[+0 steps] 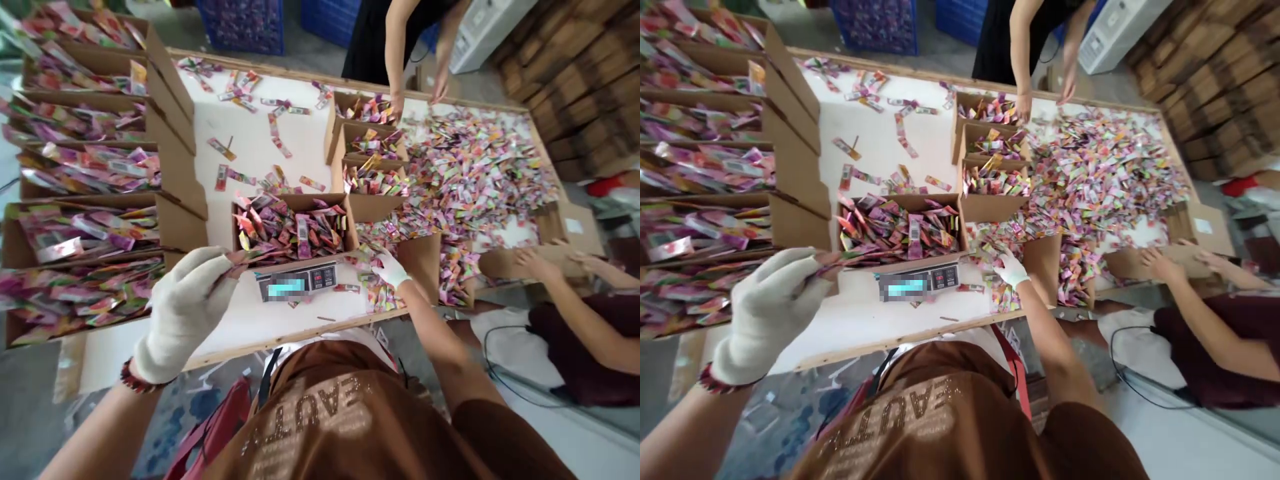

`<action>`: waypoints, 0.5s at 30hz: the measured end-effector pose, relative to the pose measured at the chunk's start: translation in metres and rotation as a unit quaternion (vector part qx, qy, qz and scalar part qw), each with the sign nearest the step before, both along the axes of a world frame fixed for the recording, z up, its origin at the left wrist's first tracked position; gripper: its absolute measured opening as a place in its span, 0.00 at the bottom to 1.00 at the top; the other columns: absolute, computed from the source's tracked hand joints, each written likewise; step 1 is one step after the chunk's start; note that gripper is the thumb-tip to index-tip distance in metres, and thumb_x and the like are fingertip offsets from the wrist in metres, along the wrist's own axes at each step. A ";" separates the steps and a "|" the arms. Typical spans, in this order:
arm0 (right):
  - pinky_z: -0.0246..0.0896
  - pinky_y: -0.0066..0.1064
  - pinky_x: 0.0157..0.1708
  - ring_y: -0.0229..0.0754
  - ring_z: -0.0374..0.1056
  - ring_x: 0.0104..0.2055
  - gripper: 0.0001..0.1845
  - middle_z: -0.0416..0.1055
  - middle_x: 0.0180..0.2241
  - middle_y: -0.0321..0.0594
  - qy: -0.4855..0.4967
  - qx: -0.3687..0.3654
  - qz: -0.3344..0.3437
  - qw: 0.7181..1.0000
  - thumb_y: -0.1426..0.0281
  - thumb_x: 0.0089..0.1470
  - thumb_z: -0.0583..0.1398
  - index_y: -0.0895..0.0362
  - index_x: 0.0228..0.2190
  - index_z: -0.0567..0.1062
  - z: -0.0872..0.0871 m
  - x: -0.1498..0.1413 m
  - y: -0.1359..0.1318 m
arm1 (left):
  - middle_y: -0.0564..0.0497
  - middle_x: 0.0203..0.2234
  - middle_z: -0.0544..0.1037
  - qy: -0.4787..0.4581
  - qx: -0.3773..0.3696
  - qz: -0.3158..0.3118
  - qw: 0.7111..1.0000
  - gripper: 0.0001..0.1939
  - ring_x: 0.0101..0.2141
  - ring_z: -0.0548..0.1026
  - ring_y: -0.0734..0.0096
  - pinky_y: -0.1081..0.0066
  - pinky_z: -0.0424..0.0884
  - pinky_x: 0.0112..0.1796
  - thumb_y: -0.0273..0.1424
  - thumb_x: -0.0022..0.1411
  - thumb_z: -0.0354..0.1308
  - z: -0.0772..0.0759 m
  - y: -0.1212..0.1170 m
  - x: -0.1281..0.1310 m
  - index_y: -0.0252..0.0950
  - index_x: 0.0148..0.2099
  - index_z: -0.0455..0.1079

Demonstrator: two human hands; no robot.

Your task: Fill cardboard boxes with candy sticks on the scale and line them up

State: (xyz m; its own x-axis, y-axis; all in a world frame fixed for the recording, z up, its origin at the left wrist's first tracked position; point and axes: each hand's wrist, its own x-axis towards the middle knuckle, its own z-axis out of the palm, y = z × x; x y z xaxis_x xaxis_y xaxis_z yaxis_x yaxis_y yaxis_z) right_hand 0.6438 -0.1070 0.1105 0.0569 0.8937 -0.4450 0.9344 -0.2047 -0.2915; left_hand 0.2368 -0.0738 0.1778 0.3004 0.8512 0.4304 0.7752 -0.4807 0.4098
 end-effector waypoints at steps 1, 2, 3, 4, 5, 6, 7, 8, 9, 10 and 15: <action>0.73 0.43 0.49 0.45 0.73 0.49 0.19 0.73 0.52 0.45 -0.012 -0.001 -0.021 1.000 0.59 0.67 0.62 0.58 0.53 0.75 0.003 0.010 0.002 | 0.49 0.43 0.81 0.019 0.010 -0.028 0.999 0.08 0.39 0.79 0.68 0.72 0.74 0.37 0.33 0.71 0.55 0.005 0.011 0.010 0.41 0.46 0.76; 0.73 0.42 0.48 0.44 0.73 0.47 0.19 0.74 0.50 0.44 -0.024 -0.002 -0.040 0.999 0.60 0.66 0.62 0.59 0.51 0.75 0.006 0.021 0.003 | 0.49 0.43 0.81 0.044 0.001 -0.065 0.997 0.10 0.39 0.79 0.68 0.71 0.75 0.38 0.32 0.71 0.53 0.008 0.023 0.022 0.40 0.46 0.77; 0.72 0.39 0.47 0.44 0.74 0.45 0.16 0.76 0.47 0.43 -0.035 -0.003 -0.057 0.998 0.62 0.65 0.63 0.59 0.49 0.76 0.011 0.032 0.005 | 0.47 0.42 0.80 0.075 -0.026 -0.108 0.991 0.12 0.39 0.79 0.68 0.70 0.76 0.40 0.30 0.71 0.52 0.008 0.035 0.035 0.39 0.45 0.77; 0.71 0.36 0.45 0.43 0.74 0.43 0.14 0.77 0.43 0.42 -0.042 -0.003 -0.070 0.997 0.64 0.63 0.64 0.59 0.47 0.77 0.018 0.041 0.006 | 0.45 0.43 0.80 0.108 -0.066 -0.148 0.981 0.14 0.40 0.79 0.66 0.68 0.77 0.43 0.28 0.70 0.50 0.004 0.048 0.049 0.38 0.44 0.78; 0.69 0.34 0.43 0.43 0.74 0.40 0.11 0.78 0.39 0.40 -0.040 0.001 -0.076 0.996 0.67 0.61 0.64 0.59 0.44 0.77 0.028 0.049 0.007 | 0.43 0.43 0.80 0.141 -0.111 -0.187 0.966 0.15 0.43 0.79 0.64 0.66 0.77 0.48 0.26 0.68 0.49 -0.002 0.059 0.062 0.36 0.43 0.78; 0.67 0.31 0.40 0.42 0.73 0.37 0.09 0.78 0.36 0.39 -0.029 0.012 -0.071 0.997 0.68 0.58 0.64 0.58 0.41 0.78 0.040 0.055 0.008 | 0.41 0.44 0.80 0.164 -0.152 -0.206 0.953 0.15 0.47 0.79 0.62 0.62 0.75 0.53 0.25 0.65 0.49 -0.009 0.070 0.074 0.34 0.44 0.78; 0.65 0.30 0.38 0.42 0.73 0.35 0.09 0.77 0.33 0.38 -0.008 0.032 -0.056 0.998 0.69 0.56 0.64 0.58 0.39 0.78 0.056 0.057 0.009 | 0.41 0.46 0.80 0.176 -0.181 -0.214 0.943 0.16 0.50 0.79 0.61 0.61 0.73 0.57 0.25 0.64 0.49 -0.017 0.078 0.083 0.33 0.45 0.78; 0.64 0.29 0.36 0.41 0.72 0.33 0.08 0.77 0.32 0.36 0.015 0.056 -0.032 0.998 0.68 0.55 0.63 0.57 0.38 0.78 0.073 0.056 0.009 | 0.42 0.48 0.80 0.182 -0.200 -0.214 0.939 0.16 0.52 0.78 0.61 0.60 0.71 0.59 0.26 0.63 0.49 -0.025 0.085 0.089 0.33 0.46 0.78; 0.63 0.29 0.35 0.41 0.71 0.32 0.09 0.77 0.31 0.36 0.034 0.088 -0.003 0.996 0.66 0.54 0.63 0.56 0.37 0.78 0.093 0.051 0.010 | 0.44 0.49 0.80 0.183 -0.208 -0.211 0.938 0.17 0.54 0.78 0.61 0.60 0.69 0.60 0.29 0.64 0.48 -0.031 0.090 0.093 0.32 0.46 0.77; 0.62 0.29 0.34 0.40 0.70 0.31 0.10 0.77 0.30 0.35 0.047 0.125 0.026 0.991 0.65 0.54 0.63 0.56 0.37 0.78 0.113 0.042 0.011 | 0.47 0.49 0.80 0.182 -0.209 -0.210 0.938 0.19 0.54 0.77 0.61 0.62 0.68 0.61 0.31 0.65 0.46 -0.034 0.093 0.094 0.32 0.46 0.77; 0.61 0.30 0.33 0.40 0.69 0.30 0.12 0.78 0.31 0.38 0.067 0.254 0.158 0.952 0.64 0.53 0.63 0.57 0.37 0.80 0.188 -0.033 0.035 | 0.43 0.56 0.78 0.180 -0.188 -0.217 0.941 0.20 0.57 0.76 0.57 0.60 0.72 0.59 0.33 0.66 0.49 -0.010 0.089 0.083 0.33 0.54 0.75</action>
